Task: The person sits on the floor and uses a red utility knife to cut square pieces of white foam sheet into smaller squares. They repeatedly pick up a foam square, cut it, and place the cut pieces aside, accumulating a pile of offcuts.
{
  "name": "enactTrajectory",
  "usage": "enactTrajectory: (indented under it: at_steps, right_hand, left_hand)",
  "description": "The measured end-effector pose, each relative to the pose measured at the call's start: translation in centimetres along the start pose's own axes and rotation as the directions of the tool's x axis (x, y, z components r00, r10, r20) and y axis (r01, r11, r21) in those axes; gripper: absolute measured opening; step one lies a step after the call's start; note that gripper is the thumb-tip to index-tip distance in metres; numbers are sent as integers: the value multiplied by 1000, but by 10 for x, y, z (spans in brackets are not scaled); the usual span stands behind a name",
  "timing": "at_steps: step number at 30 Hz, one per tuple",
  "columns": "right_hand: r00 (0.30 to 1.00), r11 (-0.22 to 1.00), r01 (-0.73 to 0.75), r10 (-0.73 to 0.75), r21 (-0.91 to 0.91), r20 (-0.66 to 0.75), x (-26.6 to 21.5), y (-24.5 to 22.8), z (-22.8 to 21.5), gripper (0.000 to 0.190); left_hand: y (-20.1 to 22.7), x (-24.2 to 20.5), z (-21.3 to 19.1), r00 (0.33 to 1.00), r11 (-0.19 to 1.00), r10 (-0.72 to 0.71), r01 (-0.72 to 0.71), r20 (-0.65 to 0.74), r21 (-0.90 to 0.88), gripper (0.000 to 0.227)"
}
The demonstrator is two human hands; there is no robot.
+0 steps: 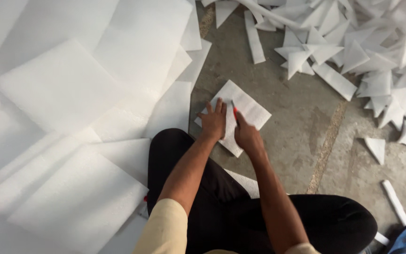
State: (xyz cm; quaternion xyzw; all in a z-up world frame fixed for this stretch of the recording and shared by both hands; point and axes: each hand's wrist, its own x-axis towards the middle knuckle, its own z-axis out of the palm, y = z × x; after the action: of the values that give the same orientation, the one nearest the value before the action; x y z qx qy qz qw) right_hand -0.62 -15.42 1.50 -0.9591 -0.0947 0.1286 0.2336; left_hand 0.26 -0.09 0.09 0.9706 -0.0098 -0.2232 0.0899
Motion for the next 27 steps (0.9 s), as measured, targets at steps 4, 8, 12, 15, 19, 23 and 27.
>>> enactTrajectory:
  at_steps: [4, 8, 12, 15, 19, 23, 27]
  right_hand:
    - [978, 987, -158, 162, -44, 133, -106, -4, -7, 61]
    - [928, 968, -228, 250, -108, 278, -192, -12, -28, 69]
    - [904, 955, -280, 296, -97, 310, -212, -15, -40, 66]
    - [960, 973, -230, 225, 15, 168, -205, -14, -40, 66]
    - [971, 972, -228, 223, 55, 91, -181, -12, -30, 64]
    - [983, 978, -176, 170, 113, 64, -141, -10, -20, 64]
    - [996, 994, -79, 82, 77, -39, -82, -12, -11, 63]
  left_hand:
    - [0, -7, -6, 1000, 1000, -7, 7, -31, -9, 131]
    - [-2, -3, -6, 999, 1000, -1, 1, 37, -12, 138]
    - [-3, 7, 28, 999, 1000, 18, -18, 32, -3, 104]
    - [0, 0, 67, 988, 993, 84, -94, -129, -71, 57]
    - [-4, -15, 74, 977, 993, 114, -117, -181, -5, 43]
    - [-10, -19, 23, 992, 997, 70, -74, -103, -32, 99]
    - [-5, -31, -7, 998, 998, 54, -54, -12, -32, 111]
